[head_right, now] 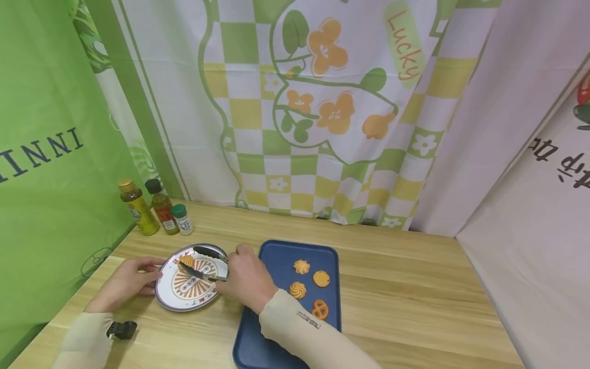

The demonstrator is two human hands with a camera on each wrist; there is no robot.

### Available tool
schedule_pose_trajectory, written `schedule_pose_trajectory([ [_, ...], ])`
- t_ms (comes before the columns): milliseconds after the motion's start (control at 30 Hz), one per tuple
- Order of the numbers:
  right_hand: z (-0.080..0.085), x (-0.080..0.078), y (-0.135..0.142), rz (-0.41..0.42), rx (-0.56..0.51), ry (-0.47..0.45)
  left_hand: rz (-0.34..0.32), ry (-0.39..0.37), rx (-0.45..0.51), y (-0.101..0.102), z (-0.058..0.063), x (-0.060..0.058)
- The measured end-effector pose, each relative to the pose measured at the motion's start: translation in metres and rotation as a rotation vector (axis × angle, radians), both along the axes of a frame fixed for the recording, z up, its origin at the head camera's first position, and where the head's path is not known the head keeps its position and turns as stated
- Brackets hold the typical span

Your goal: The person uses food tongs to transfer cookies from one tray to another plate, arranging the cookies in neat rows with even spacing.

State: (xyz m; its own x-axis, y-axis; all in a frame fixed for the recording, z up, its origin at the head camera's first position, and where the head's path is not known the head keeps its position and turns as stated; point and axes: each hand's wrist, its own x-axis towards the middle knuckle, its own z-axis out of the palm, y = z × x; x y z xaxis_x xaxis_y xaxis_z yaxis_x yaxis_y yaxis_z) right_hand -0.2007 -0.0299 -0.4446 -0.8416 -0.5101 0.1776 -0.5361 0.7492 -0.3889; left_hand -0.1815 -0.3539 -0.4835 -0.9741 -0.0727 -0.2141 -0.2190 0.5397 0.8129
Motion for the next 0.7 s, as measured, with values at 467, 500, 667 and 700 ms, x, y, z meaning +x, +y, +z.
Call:
schedule_pose_trajectory([
  [467, -0.002, 0.015, 0.061, -0.046, -0.052, -0.046, 0.003, -0.016, -0.017, -0.003, -0.003, -0.001],
  [500, -0.002, 0.017, 0.065, -0.054, -0.056, -0.064, 0.005, -0.016, -0.016, -0.003, -0.003, -0.001],
  [667, 0.0, 0.022, 0.088, -0.095, -0.059, -0.113, 0.004, -0.019, -0.024, -0.002, -0.003, -0.002],
  [700, 0.001, 0.023, 0.092, -0.107, -0.058, -0.117, 0.004, -0.019, -0.026, -0.002, -0.003, -0.002],
])
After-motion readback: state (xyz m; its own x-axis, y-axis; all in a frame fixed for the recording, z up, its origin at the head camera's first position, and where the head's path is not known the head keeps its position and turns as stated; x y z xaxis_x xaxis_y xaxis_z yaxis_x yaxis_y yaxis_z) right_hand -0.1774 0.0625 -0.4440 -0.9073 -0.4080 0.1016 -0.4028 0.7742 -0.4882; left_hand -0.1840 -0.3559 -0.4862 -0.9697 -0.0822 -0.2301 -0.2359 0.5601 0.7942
